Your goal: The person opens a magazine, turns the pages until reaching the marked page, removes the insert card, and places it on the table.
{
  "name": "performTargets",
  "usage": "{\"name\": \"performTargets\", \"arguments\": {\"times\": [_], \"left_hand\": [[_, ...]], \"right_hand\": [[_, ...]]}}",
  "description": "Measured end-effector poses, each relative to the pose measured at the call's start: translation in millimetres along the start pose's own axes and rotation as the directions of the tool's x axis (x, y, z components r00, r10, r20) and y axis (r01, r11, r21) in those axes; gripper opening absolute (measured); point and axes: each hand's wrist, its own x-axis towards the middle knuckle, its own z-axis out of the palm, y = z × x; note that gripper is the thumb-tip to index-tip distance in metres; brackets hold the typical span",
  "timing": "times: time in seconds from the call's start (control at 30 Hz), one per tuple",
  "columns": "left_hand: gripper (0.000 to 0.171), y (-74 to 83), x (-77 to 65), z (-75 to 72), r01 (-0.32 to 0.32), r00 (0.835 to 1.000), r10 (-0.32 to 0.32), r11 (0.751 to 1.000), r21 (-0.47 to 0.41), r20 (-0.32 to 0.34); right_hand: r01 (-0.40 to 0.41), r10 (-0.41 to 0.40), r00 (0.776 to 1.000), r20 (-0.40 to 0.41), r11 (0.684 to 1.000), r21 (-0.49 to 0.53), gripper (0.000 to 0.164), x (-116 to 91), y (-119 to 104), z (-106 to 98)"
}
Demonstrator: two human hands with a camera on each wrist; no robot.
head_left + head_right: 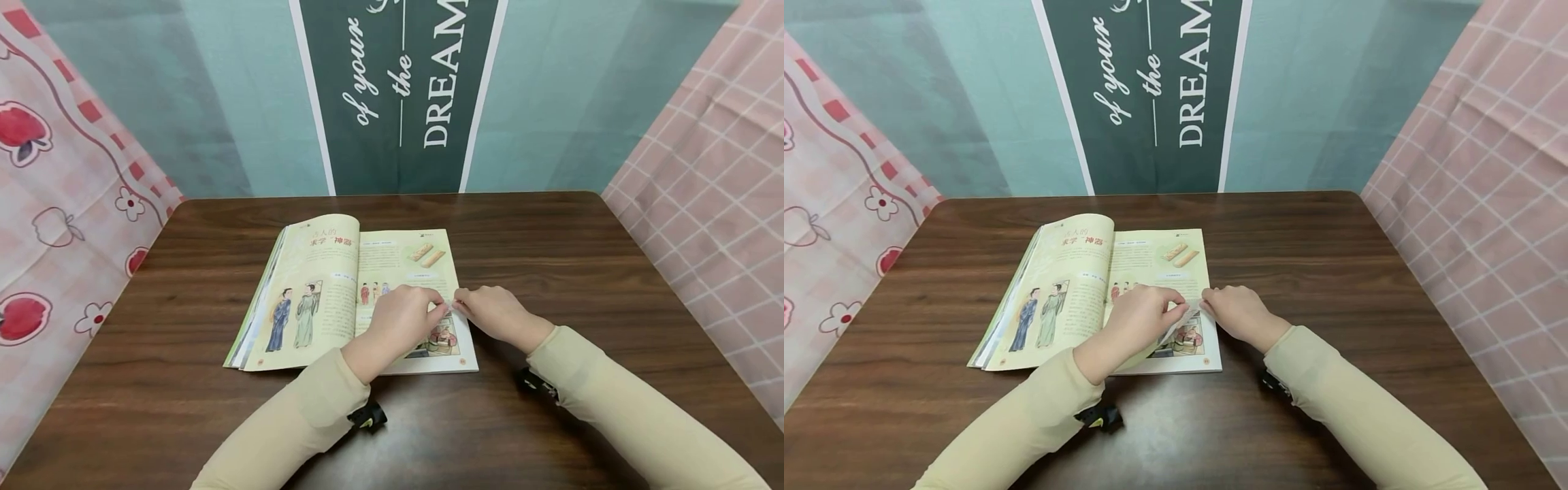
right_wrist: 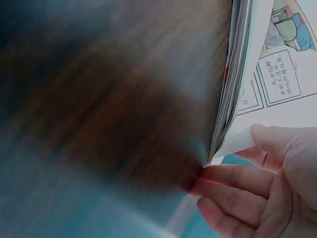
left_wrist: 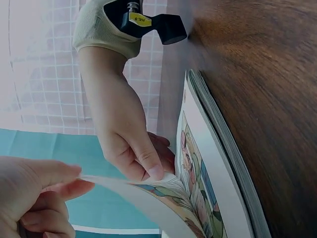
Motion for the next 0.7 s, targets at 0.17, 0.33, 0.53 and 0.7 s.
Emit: {"name": "performTargets", "arguments": {"times": [0.17, 0.33, 0.53, 0.7], "left_hand": [[0.015, -6.3, 0.7, -2.3, -0.009, 0.999, 0.009, 1.000, -0.007, -0.046], [0.011, -21.0, -5.4, -12.8, 0.038, 0.992, -0.037, 0.999, 0.009, -0.119], [0.008, -36.0, -15.5, -27.0, 0.070, 0.988, -0.073, 0.997, -0.023, -0.136], [0.009, -48.1, -24.0, -39.6, 0.115, 0.984, -0.123, 0.991, -0.065, -0.131]], "right_hand": [[-0.050, 0.050, 0.998, 0.048, 0.999, 0.010, 0.021, -1, 1, -2], [-0.040, 0.037, 0.994, 0.100, 0.999, 0.029, 0.061, 1, 0, -4], [-0.083, 0.075, 0.978, 0.196, 0.996, 0.031, 0.069, 1, 1, -8], [-0.092, 0.070, 0.964, 0.257, 0.993, 0.076, 0.064, -5, 5, -14]]}}
